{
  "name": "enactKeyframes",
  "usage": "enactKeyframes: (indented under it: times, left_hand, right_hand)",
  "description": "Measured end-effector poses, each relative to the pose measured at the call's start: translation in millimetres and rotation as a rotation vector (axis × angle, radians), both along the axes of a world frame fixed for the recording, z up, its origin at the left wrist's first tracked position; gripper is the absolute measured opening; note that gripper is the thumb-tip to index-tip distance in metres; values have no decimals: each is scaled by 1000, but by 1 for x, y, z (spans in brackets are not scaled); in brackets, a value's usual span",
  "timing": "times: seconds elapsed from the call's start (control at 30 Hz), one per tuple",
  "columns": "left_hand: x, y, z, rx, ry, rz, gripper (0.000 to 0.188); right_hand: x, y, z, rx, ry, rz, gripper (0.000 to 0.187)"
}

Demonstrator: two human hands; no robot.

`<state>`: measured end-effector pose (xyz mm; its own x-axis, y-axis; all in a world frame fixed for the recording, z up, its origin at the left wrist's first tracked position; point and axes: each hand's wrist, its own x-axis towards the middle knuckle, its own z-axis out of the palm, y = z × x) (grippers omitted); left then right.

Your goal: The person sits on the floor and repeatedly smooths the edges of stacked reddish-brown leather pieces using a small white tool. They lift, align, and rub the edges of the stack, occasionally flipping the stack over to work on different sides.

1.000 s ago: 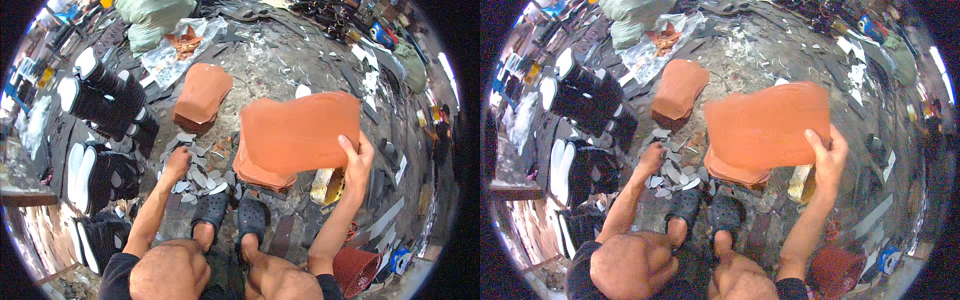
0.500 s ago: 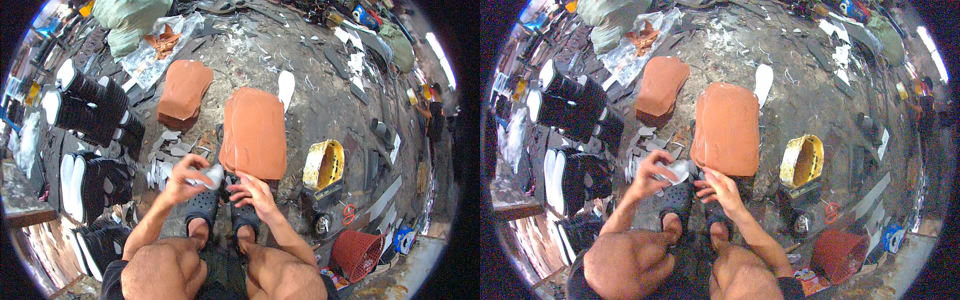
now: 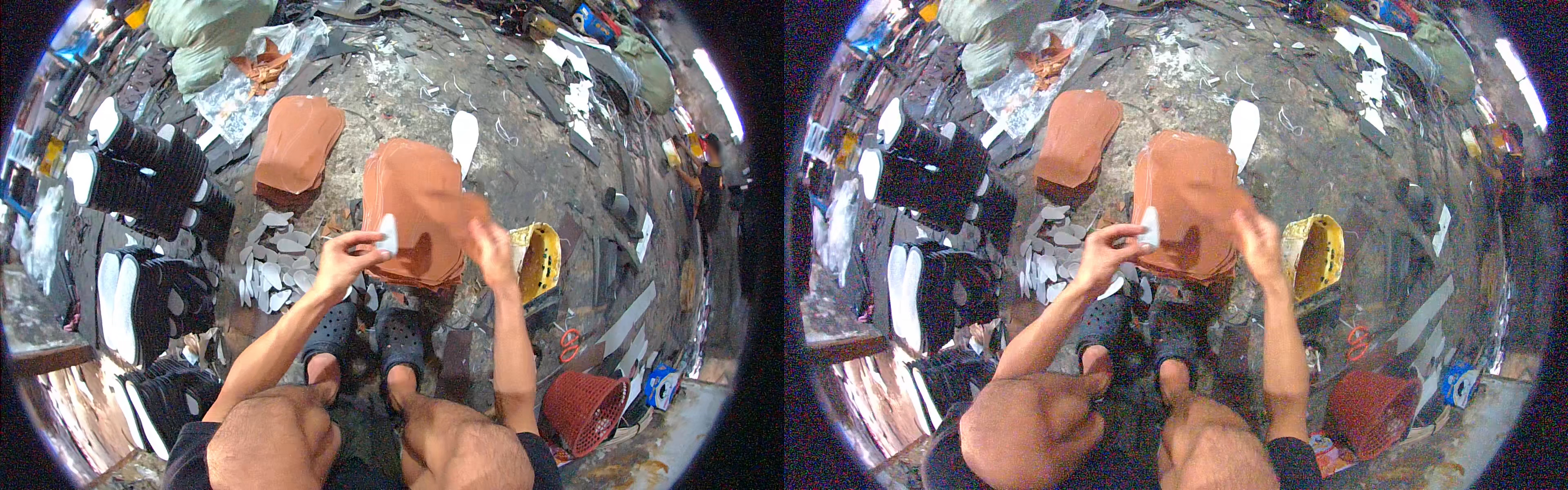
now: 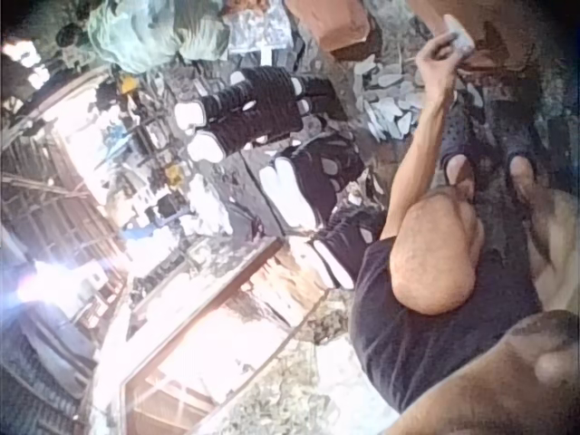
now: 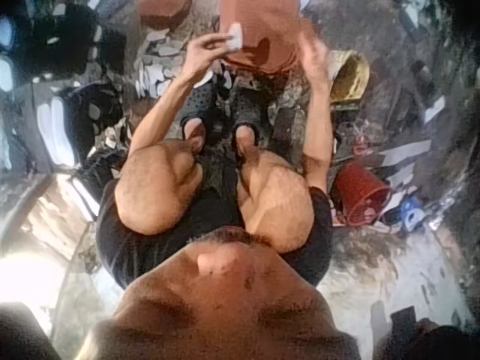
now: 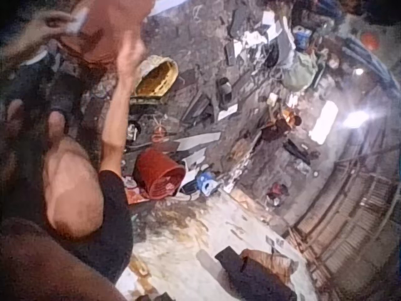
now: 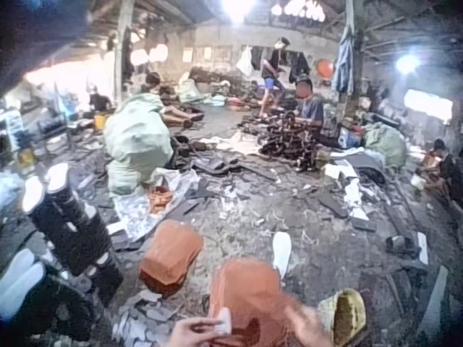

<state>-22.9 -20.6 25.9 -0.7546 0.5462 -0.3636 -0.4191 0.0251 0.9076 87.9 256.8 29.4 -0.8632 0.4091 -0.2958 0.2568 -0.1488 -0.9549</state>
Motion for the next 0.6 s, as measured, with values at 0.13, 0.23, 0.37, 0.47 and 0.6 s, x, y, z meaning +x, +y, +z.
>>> enactKeyframes:
  times: [0.13,0.23,0.37,0.47,0.6]
  left_hand:
    - [-2,16,-42,-390,1142,-183,36]
    - [5,9,-38,-540,1207,-196,34]
    - [8,14,-50,-510,1281,-255,33]
    - [3,7,-54,-498,1269,-287,32]
    - [5,10,-57,-486,1182,-219,29]
  right_hand:
    - [-16,-30,107,1013,329,23,33]
    - [-20,-53,88,1287,403,176,34]
    - [-1,-83,1,1416,210,315,39]
    - [0,-98,-10,1417,214,264,32]
    - [-19,-80,19,1142,68,286,25]
